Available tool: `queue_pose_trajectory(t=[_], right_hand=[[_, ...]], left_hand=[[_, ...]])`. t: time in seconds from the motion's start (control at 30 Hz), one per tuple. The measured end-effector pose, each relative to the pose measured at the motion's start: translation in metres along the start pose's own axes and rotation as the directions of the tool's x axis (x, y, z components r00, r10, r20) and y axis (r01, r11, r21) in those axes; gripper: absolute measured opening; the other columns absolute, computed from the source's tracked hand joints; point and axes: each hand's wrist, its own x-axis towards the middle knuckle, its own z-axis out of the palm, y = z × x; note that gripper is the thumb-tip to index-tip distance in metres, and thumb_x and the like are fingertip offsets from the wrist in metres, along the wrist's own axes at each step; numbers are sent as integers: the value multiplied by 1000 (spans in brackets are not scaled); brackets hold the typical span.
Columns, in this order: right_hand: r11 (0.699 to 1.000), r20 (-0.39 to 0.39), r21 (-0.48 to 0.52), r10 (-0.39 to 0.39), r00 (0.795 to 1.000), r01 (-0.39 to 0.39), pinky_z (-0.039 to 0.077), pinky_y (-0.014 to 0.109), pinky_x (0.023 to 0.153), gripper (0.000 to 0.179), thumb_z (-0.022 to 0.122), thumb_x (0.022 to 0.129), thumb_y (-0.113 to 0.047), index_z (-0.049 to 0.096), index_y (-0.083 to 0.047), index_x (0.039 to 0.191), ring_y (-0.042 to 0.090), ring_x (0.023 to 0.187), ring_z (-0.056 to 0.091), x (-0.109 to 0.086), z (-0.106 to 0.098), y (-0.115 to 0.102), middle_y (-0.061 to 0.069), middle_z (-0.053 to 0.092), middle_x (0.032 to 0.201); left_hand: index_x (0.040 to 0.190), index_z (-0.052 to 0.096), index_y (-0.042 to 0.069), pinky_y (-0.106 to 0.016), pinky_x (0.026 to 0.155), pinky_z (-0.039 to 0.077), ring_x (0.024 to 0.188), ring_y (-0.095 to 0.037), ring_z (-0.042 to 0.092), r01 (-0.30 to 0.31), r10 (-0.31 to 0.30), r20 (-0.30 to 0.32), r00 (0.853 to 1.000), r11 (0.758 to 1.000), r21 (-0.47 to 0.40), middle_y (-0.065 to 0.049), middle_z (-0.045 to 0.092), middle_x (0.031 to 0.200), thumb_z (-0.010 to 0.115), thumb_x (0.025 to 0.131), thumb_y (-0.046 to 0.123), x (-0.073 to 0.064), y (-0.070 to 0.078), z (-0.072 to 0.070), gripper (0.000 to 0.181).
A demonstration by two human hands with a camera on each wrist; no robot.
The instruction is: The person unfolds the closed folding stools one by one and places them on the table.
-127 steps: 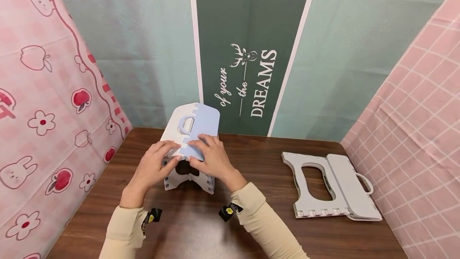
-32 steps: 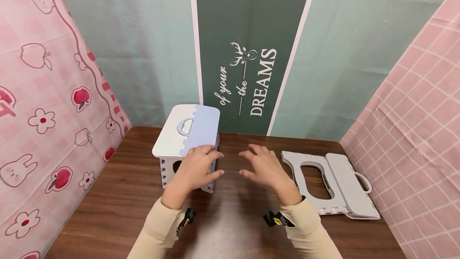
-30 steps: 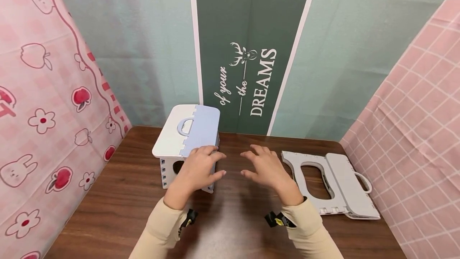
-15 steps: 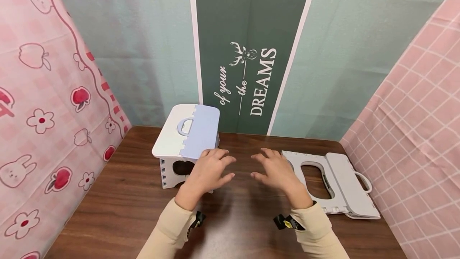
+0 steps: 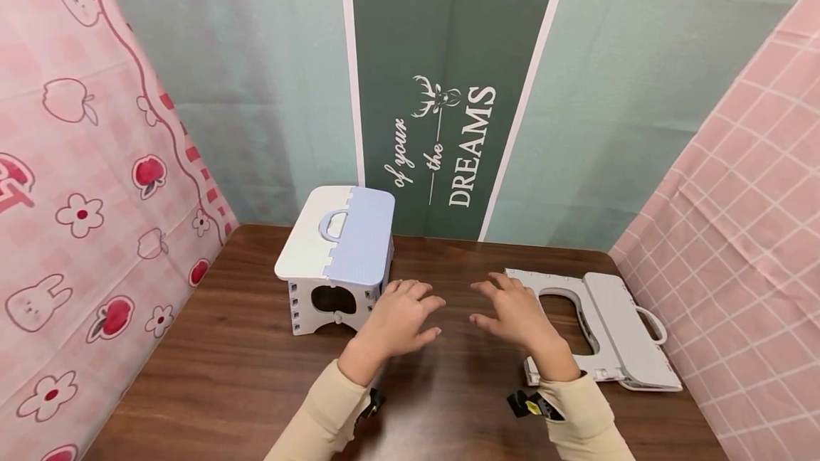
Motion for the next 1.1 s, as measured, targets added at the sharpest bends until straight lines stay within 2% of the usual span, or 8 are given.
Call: queue_pose_trajectory(t=[0.4, 0.63, 1.1], right_hand=[[999, -15, 32, 41, 999, -41, 37, 62, 83, 51, 75, 76, -33, 62, -8, 119, 47, 110, 46, -13, 0, 24, 28, 48, 124], [997, -17, 27, 69, 998, -68, 38, 64, 79, 51, 75, 77, -32, 61, -7, 120, 49, 107, 47, -21, 4, 32, 29, 48, 124], [991, 5, 16, 131, 991, -131, 37, 65, 76, 52, 75, 76, -32, 61, -6, 119, 50, 103, 48, -39, 16, 48, 29, 49, 121]], left_hand=[[114, 65, 23, -38, 85, 42, 102, -19, 55, 0, 4, 70, 998, 998, -57, -1, 58, 111, 65, 80, 47, 10, 26, 27, 41], [113, 65, 22, -36, 82, 42, 99, -18, 55, 9, -4, 46, 999, 996, -88, 0, 57, 108, 66, 80, 45, 13, 31, 41, 40], [113, 65, 23, -36, 82, 42, 97, -17, 56, 15, -9, 68, 998, 995, -99, 1, 58, 108, 65, 81, 46, 27, 39, 59, 41]])
